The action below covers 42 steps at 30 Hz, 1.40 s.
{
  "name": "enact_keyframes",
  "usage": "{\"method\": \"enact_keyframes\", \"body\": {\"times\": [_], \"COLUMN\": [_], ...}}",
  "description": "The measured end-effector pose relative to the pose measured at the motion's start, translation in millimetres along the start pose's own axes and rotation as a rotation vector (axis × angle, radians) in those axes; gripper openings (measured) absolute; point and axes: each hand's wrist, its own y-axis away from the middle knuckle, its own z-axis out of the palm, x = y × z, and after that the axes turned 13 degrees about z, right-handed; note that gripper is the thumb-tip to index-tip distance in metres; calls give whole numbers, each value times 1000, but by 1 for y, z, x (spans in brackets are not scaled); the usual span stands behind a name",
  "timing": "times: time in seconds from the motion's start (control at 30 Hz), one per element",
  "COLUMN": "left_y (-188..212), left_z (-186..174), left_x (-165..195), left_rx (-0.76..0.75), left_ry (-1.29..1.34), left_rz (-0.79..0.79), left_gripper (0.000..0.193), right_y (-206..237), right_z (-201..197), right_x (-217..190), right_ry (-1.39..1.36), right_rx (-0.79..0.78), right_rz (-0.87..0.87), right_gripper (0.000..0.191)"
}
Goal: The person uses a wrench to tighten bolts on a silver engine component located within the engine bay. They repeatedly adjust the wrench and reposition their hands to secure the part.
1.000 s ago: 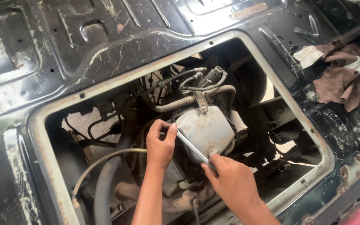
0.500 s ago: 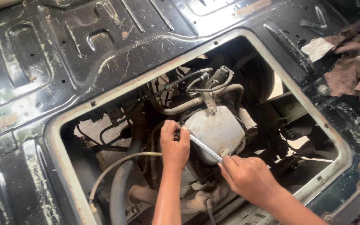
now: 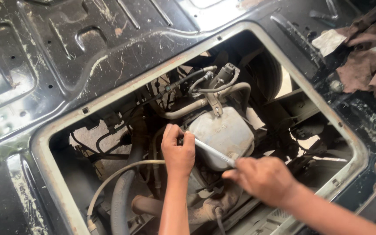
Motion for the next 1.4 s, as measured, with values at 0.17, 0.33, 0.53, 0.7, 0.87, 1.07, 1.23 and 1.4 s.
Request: {"method": "enact_keyframes", "body": {"times": [0.17,0.33,0.53,0.7,0.87,1.07,1.23,1.4], "left_y": [3,2,2,2,1,1,0,-1], "left_z": [0,-1,-2,-4,-5,-8,-12,-13], "left_x": [2,3,4,5,5,4,6,6], "left_rx": [30,36,22,24,31,31,4,-7], "left_ry": [0,1,-2,-11,20,13,28,-4], "left_rz": [19,7,-62,-67,-91,-79,-148,-96], "left_gripper": [27,26,29,30,28,30,30,29], "right_y": [-18,-31,-89,-147,-194,-228,-246,-249], "right_z": [0,3,7,13,27,33,34,26], "right_x": [43,64,105,111,102,84,73,71], "right_ry": [27,12,86,118,151,133,82,129], "right_rx": [68,78,227,370,476,574,624,617], "right_rz": [-171,-211,-253,-208,-98,-65,-146,-285], "right_gripper": [33,23,17,23,28,28,24,18]}}
